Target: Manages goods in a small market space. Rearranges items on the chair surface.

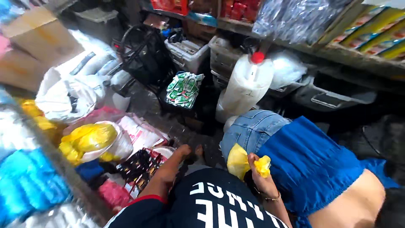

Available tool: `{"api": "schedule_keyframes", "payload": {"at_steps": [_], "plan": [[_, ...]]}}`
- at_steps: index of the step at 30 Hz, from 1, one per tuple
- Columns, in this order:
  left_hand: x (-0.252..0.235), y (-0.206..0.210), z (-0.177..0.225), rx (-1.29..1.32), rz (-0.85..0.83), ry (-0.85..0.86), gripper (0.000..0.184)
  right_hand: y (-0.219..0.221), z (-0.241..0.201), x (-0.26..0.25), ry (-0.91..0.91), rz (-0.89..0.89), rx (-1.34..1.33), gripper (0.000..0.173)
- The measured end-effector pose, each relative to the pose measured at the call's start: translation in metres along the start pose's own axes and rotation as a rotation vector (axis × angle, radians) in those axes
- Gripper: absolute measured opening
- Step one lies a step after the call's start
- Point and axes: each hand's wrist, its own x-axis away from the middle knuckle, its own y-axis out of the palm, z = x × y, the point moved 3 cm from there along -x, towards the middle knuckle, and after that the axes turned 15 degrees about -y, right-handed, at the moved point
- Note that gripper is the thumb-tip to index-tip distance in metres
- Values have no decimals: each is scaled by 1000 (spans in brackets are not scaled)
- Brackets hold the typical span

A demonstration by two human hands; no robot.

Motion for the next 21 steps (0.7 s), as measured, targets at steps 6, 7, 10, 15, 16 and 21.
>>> {"api": "schedule_keyframes", "payload": {"at_steps": [6, 7, 10, 15, 16, 21], "plan": [[-47, -104, -23, 100, 25, -36, 42, 44, 3, -82, 69, 152, 53, 19], [-52, -119, -28, 98, 29, -54, 42, 50, 5, -93, 68, 174, 49, 18], [-76, -154, -47, 84, 39, -78, 41, 71, 16, -121, 85, 177, 95, 19], [-113, -179, -78, 105, 30, -98, 41, 95, 38, -154, 73, 132, 283, 24], [-118, -180, -84, 124, 28, -115, 41, 97, 44, -158, 45, 129, 350, 28], [-137, -169, -109, 307, 5, -154, 44, 103, 74, -184, -76, 30, 379, 31]]}}
